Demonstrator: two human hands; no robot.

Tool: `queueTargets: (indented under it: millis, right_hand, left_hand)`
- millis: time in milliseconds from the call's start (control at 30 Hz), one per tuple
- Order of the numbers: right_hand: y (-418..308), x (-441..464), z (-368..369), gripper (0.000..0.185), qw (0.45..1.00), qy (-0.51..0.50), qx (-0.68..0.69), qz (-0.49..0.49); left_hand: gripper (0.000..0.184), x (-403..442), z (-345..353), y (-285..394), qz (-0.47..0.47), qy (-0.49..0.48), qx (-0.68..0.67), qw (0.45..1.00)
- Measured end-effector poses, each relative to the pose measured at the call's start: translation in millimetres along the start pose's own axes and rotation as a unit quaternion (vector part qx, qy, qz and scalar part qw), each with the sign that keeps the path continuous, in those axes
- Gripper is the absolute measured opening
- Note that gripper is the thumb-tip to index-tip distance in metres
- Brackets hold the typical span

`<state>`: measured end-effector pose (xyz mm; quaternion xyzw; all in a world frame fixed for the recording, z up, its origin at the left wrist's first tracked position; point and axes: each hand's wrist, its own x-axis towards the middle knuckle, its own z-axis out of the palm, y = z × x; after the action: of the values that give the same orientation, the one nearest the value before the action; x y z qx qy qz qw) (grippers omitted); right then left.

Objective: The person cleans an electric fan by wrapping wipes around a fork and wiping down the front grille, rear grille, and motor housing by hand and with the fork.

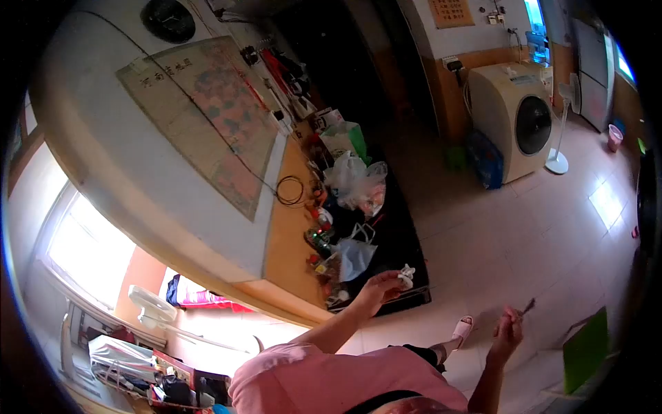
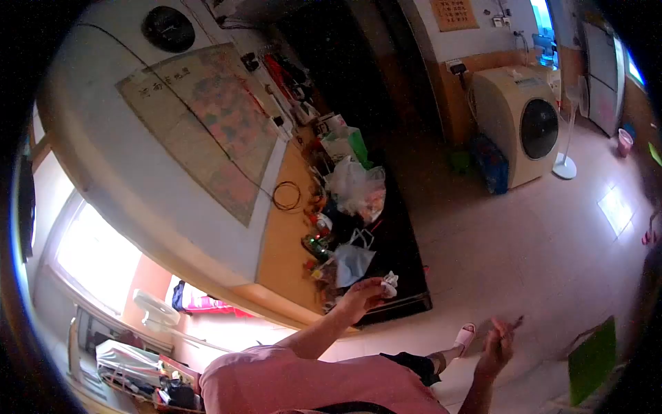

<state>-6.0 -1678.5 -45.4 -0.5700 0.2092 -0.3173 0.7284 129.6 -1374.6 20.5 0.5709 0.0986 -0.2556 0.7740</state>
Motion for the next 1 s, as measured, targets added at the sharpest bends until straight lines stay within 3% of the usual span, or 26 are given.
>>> queueTargets:
  millis: [33, 100, 167, 233, 300, 333, 367, 400, 433, 467, 500, 667, 700, 733, 767, 867, 933, 967, 1000]
  right_hand:
    - [4, 29, 1, 0.022, 0.989, -0.014, -0.102, -0.106]
    - [12, 93, 0, 0.022, 0.953, -0.035, -0.205, -0.221]
    - [14, 148, -13, 0.021, 0.976, -0.053, -0.204, -0.048]
    - [1, 197, -32, 0.022, 0.978, -0.081, -0.191, 0.014]
    - [-44, 237, -32, 0.021, 0.964, -0.039, -0.249, -0.087]
    - [-52, 258, -40, 0.019, 0.955, -0.022, -0.28, -0.094]
    - [-66, 274, -51, 0.018, 0.965, -0.005, -0.261, -0.034]
    - [-52, 293, -73, 0.019, 0.956, -0.001, -0.29, -0.055]
    - [-60, 305, -81, 0.024, 0.947, 0.021, -0.313, -0.068]
    - [-60, 322, -93, 0.026, 0.957, 0.052, -0.283, -0.022]
    - [-54, 338, -110, 0.025, 0.936, 0.054, -0.334, -0.093]
    - [-21, 447, -208, 0.022, 0.956, 0.145, -0.256, 0.014]
    - [-24, 476, -216, 0.02, 0.969, 0.153, -0.193, 0.033]
    - [-36, 516, -227, 0.018, 0.978, 0.157, -0.128, 0.049]
    - [-62, 551, -239, 0.016, 0.968, 0.119, -0.203, 0.089]
    - [-64, 651, -278, 0.015, 0.979, 0.067, -0.151, 0.123]
    - [-58, 713, -307, 0.017, 0.961, -0.027, -0.26, 0.092]
    - [-48, 743, -318, 0.016, 0.966, -0.034, -0.231, 0.112]
    - [-39, 772, -326, 0.015, 0.969, -0.029, -0.218, 0.112]
  left_hand:
    - [0.029, 24, 15, 1, 0.004, 0.013, 0.007, 1.0]
    - [0.031, 82, 57, 8, 0.023, 0.013, 0.064, 0.998]
    - [0.035, 144, 119, 18, 0.007, -0.02, 0.184, 0.983]
    - [0.035, 194, 198, 26, 0.036, -0.142, 0.258, 0.955]
    - [0.033, 237, 273, 14, 0.026, -0.239, 0.284, 0.928]
    - [0.03, 254, 309, 3, 0.049, -0.291, 0.318, 0.901]
    - [0.027, 274, 350, -5, 0.076, -0.354, 0.349, 0.864]
    - [0.027, 290, 385, -11, 0.056, -0.402, 0.35, 0.844]
    - [0.024, 299, 413, -19, 0.092, -0.42, 0.38, 0.819]
    - [0.022, 311, 445, -28, 0.132, -0.439, 0.401, 0.793]
    - [0.022, 321, 476, -36, 0.11, -0.485, 0.391, 0.774]
    - [0.015, 406, 624, -84, 0.263, -0.564, 0.396, 0.675]
    - [0.015, 420, 648, -83, 0.259, -0.572, 0.386, 0.676]
    - [0.014, 440, 679, -81, 0.198, -0.561, 0.379, 0.709]
    - [0.014, 456, 708, -75, 0.137, -0.545, 0.375, 0.737]
    - [0.013, 508, 782, -60, 0.14, -0.513, 0.424, 0.734]
    - [0.02, 549, 821, -63, 0.145, -0.484, 0.436, 0.745]
    - [0.02, 569, 833, -64, 0.145, -0.482, 0.432, 0.748]
    - [0.026, 585, 843, -59, 0.139, -0.433, 0.395, 0.798]
